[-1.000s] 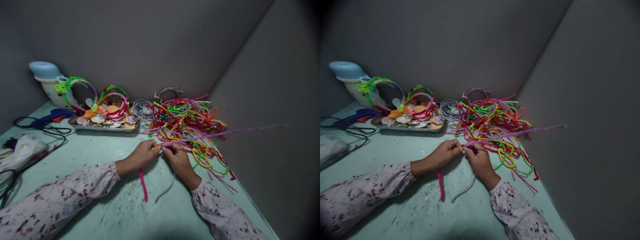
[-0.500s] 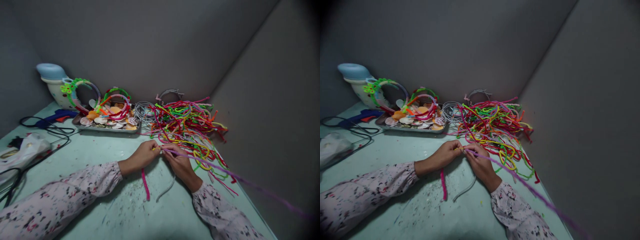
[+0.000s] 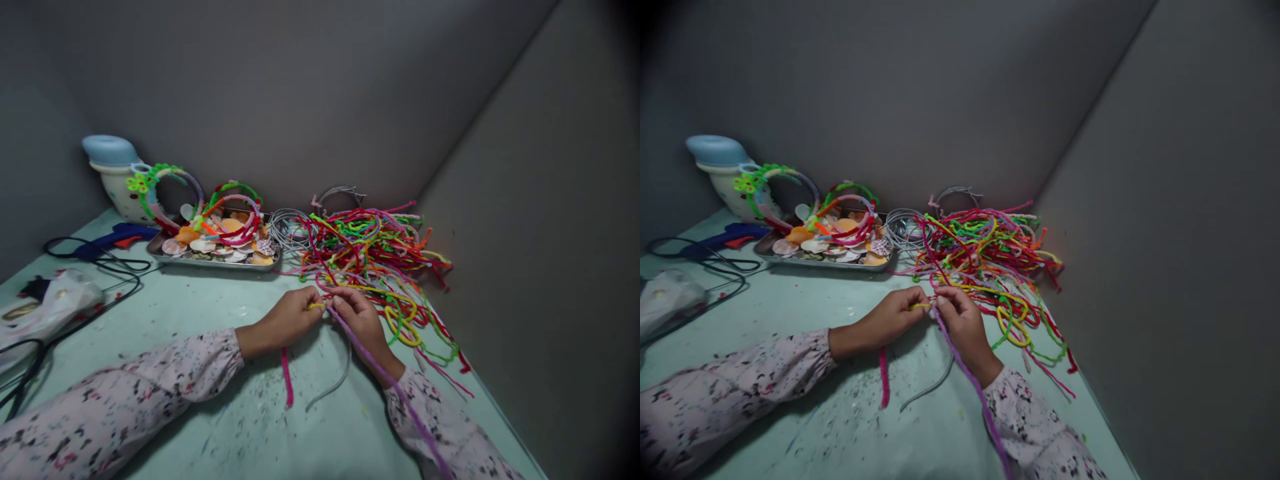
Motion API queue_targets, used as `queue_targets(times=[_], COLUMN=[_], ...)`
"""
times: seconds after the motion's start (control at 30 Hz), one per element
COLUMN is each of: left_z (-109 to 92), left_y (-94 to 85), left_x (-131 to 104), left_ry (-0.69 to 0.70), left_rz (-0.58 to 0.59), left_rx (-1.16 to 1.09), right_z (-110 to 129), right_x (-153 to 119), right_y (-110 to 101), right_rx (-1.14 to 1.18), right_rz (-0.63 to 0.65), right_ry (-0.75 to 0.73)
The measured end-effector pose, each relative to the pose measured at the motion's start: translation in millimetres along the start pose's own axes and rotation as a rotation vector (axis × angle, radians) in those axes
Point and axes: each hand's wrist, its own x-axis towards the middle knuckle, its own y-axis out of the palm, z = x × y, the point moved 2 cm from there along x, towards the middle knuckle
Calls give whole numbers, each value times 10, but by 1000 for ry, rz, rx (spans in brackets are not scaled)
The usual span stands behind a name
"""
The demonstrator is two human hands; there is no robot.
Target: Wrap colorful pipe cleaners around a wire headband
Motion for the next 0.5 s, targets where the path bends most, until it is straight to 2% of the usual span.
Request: queue_targets(times=[0.1, 0.2, 0.3, 0.5], left_z=[-8, -1, -9, -27], left_y=[7, 6, -1, -1], left_x=[-15, -19, -18, -14], left_ry=[13, 20, 37, 35], left_rz=[25, 32, 32, 42], left_rx=[6, -1, 7, 46], right_z=[-79, -111, -99, -110], right_x=[28, 38, 36, 49], right_y=[2, 4, -9, -44], right_rx=[128, 214, 204, 157], right_rz=[25, 106, 173, 209], right_ry=[109, 163, 188, 199])
